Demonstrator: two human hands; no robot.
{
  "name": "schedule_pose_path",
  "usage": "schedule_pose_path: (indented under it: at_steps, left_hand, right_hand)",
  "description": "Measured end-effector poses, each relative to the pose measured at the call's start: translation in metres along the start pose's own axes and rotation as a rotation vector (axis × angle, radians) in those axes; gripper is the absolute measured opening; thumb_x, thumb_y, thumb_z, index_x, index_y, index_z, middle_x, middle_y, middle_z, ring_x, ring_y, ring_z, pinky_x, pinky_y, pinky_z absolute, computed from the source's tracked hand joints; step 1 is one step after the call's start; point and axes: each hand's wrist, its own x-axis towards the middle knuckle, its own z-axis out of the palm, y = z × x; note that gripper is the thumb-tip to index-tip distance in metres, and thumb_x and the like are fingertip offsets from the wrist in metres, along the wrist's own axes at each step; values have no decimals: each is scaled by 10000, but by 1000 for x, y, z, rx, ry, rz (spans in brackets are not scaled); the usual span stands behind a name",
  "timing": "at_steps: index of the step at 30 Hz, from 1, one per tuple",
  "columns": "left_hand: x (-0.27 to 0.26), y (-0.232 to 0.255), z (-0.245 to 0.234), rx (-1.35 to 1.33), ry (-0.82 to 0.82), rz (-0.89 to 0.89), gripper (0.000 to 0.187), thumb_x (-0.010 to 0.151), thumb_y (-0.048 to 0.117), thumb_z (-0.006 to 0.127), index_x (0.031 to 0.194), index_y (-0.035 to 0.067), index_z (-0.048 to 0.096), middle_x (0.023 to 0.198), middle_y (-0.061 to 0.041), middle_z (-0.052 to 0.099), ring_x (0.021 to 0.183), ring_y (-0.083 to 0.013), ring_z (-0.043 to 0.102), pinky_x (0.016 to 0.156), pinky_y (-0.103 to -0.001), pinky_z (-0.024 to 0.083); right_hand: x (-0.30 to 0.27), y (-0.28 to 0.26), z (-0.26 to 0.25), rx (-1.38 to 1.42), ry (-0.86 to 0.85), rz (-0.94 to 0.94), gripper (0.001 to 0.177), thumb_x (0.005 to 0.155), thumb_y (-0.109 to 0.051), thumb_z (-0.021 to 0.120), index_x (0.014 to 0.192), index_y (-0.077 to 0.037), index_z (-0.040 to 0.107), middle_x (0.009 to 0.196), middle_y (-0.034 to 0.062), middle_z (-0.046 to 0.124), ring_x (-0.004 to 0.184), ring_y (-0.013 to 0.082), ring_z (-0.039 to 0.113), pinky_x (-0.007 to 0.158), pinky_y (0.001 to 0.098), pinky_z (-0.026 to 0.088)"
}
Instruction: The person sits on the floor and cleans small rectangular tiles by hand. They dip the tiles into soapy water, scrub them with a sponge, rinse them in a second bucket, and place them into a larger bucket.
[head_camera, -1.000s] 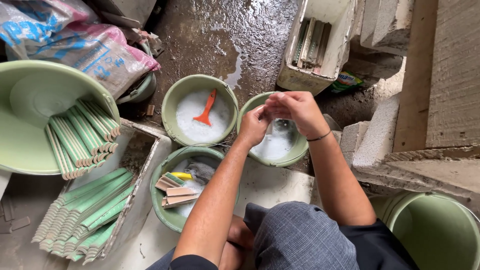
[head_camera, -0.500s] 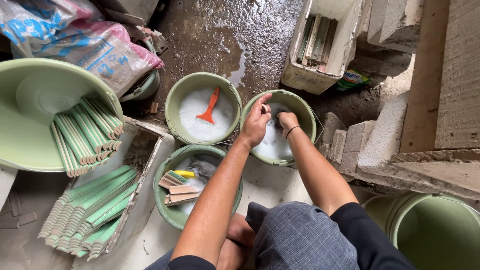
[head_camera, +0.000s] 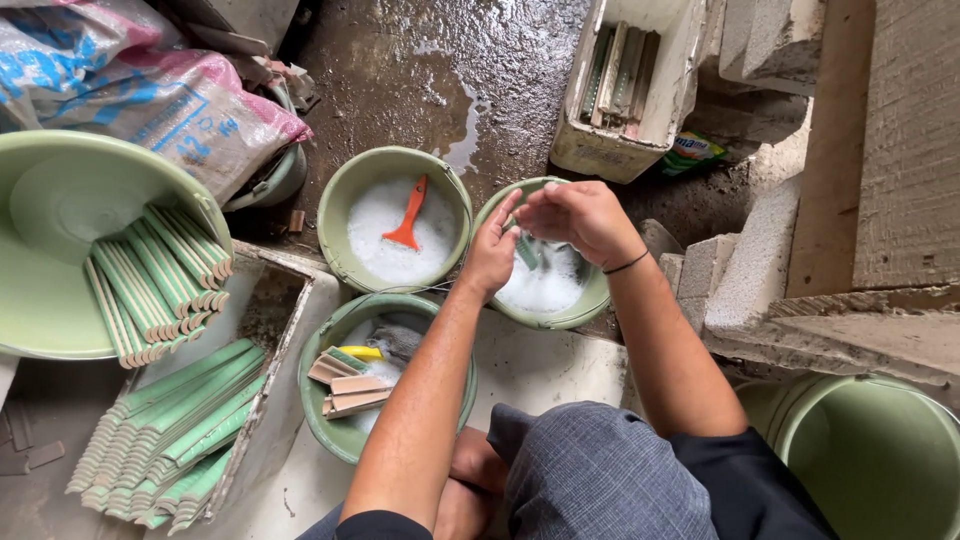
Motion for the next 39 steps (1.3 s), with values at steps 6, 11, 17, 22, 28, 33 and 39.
schedule_pose_path:
  at_steps: [6, 11, 17, 22, 28, 33, 39]
  left_hand:
    - [5, -5, 6, 63, 8, 13, 611, 929, -92, 489, 1530, 14, 478, 1516, -187, 543, 1387, -211, 508, 1199, -381, 393]
    - [5, 0, 4, -9, 34, 25, 610, 955, -133, 493, 1539, 46, 475, 1430, -203, 611, 1288, -245, 611, 1114, -379, 492]
    - [7, 7, -3, 17, 83, 25, 611, 941, -135, 548, 1519, 58, 489, 1389, -245, 625, 1253, -289, 642, 1072, -387, 533]
    - [0, 12, -2, -25, 109, 0, 621, 940, -144, 562, 1521, 60, 477, 1384, -277, 618, 1268, -321, 615, 1064, -390, 531]
    - [-3, 11, 4, -11, 139, -15, 622, 916, -178, 590, 1497, 14, 479, 1498, -246, 528, 1302, -343, 594, 1064, -385, 541]
    - [3, 14, 12, 215, 137, -161, 668, 881, -64, 639, 1490, 194, 544, 1399, -53, 655, 1250, -205, 629, 1045, -294, 550]
    - [2, 27, 11, 87, 93, -63, 722, 892, -137, 606, 1545, 143, 476, 1303, -206, 696, 1240, -321, 643, 1018, -360, 577]
  right_hand:
    - [-10, 0, 3, -231, 68, -140, 311, 990, -229, 612, 1211, -40, 721, 1069, 139, 772, 945, 219, 770, 832, 384, 637]
    - [104, 101, -85, -182, 365, -89, 272, 926, -218, 641, 1160, -120, 739, 933, 81, 787, 775, 217, 783, 634, 391, 664]
    - [191, 220, -127, -263, 554, 216, 397, 837, -214, 696, 1196, -45, 695, 1097, 200, 690, 1056, 405, 687, 896, 646, 548]
    - [172, 201, -111, -233, 587, 295, 447, 872, -288, 732, 1280, -109, 698, 1302, 174, 628, 1249, 372, 605, 947, 660, 468]
    - [74, 64, -51, 220, 73, 195, 282, 972, -297, 613, 863, -52, 700, 708, 108, 718, 603, 208, 721, 548, 310, 610]
    - [-25, -20, 28, -91, -26, -111, 247, 988, -142, 613, 1090, 54, 725, 945, 164, 769, 850, 240, 781, 767, 419, 664]
    - [27, 26, -29, -247, 253, -273, 228, 995, -214, 614, 1136, -75, 728, 955, 130, 783, 820, 236, 795, 679, 363, 666]
